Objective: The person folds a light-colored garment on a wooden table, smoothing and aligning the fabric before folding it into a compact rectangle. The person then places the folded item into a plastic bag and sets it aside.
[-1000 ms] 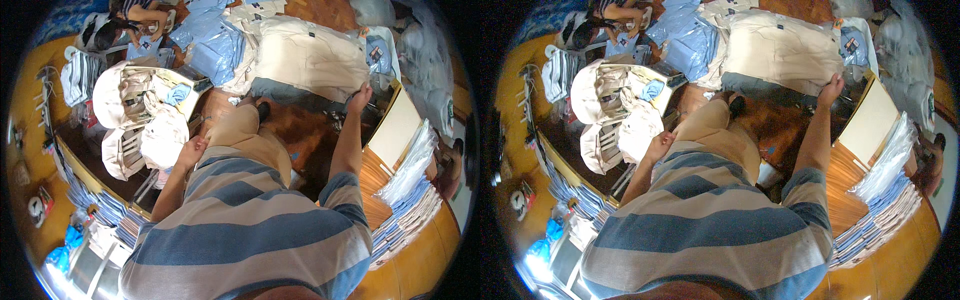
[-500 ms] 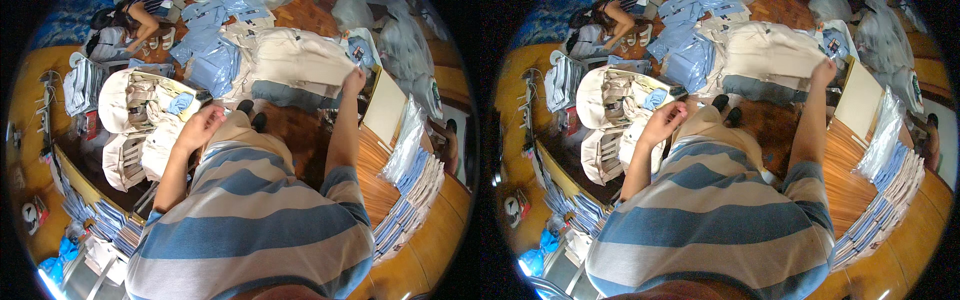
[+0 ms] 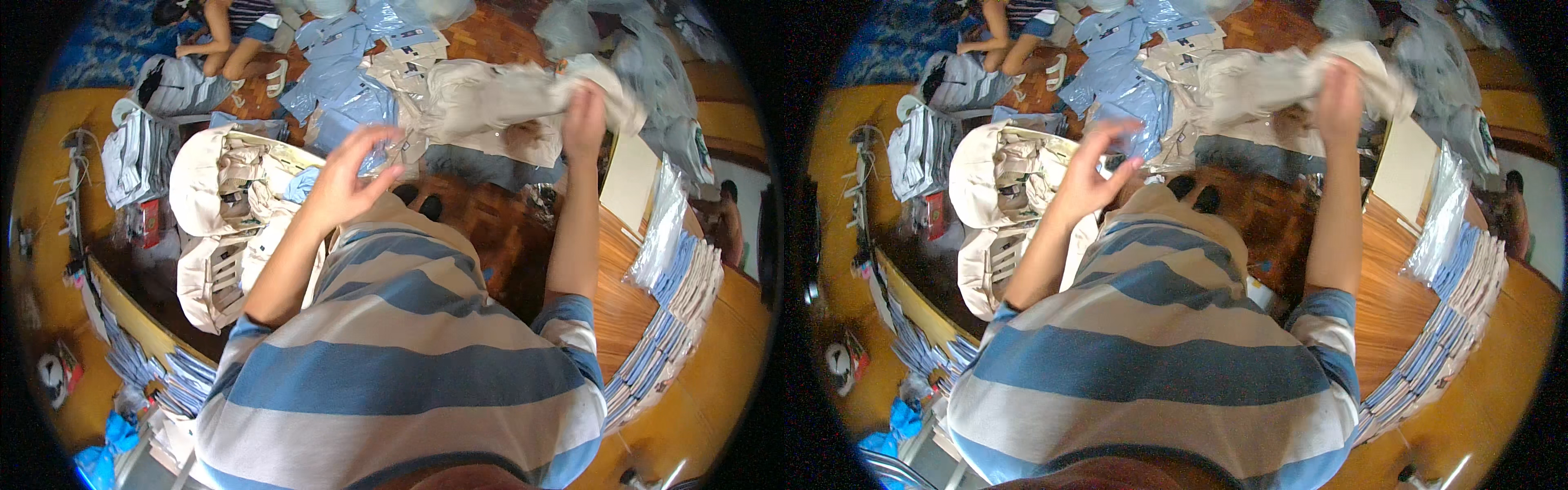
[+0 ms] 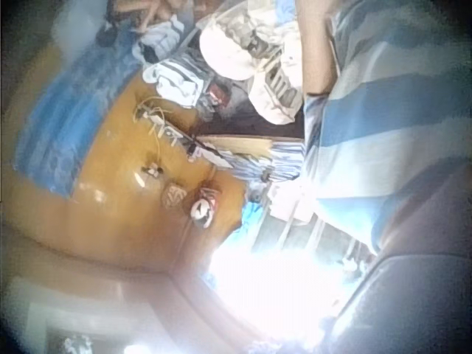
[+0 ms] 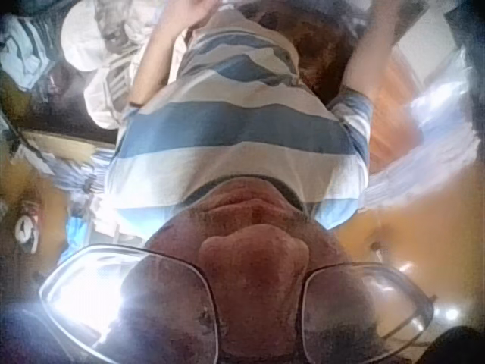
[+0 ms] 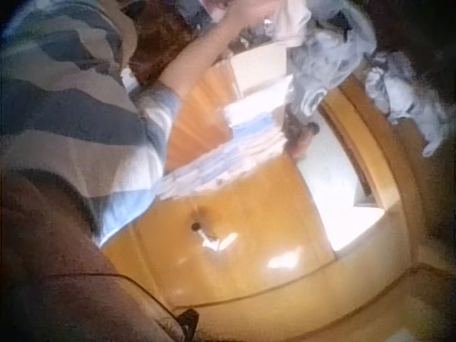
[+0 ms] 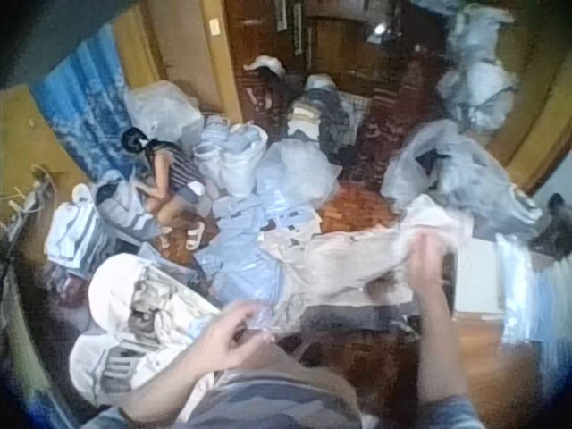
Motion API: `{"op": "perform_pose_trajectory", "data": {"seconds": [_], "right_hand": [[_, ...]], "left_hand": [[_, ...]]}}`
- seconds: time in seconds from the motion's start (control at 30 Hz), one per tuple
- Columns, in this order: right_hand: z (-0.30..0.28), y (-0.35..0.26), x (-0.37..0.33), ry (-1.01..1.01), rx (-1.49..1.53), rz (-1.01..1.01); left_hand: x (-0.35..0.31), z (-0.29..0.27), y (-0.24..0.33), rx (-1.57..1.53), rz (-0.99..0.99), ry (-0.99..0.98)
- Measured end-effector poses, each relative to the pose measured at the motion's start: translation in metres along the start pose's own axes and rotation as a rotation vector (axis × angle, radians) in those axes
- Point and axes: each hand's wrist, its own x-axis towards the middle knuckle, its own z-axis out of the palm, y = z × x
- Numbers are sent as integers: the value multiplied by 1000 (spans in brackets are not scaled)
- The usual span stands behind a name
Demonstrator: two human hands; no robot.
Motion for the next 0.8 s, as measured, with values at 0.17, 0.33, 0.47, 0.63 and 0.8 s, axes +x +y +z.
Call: {"op": "perform_pose_trajectory", "data": {"seconds": [0.17, 0.33, 0.47, 0.63, 0.8], "right_hand": [[-31, -224, -18, -354, 228, -698], [-48, -230, -39, -777, 273, -85], [-30, -175, -104, -1064, 217, -14], [-47, -140, -107, -980, 627, 109], [-25, -82, 7, -1070, -521, 141]], "left_hand": [[98, -50, 77, 59, 746, -136], [67, -104, 63, 279, 424, -605], [49, -158, 22, -13, 396, -735], [18, -204, -33, -842, -61, -841], [111, -232, -70, 466, -356, -887]]}}
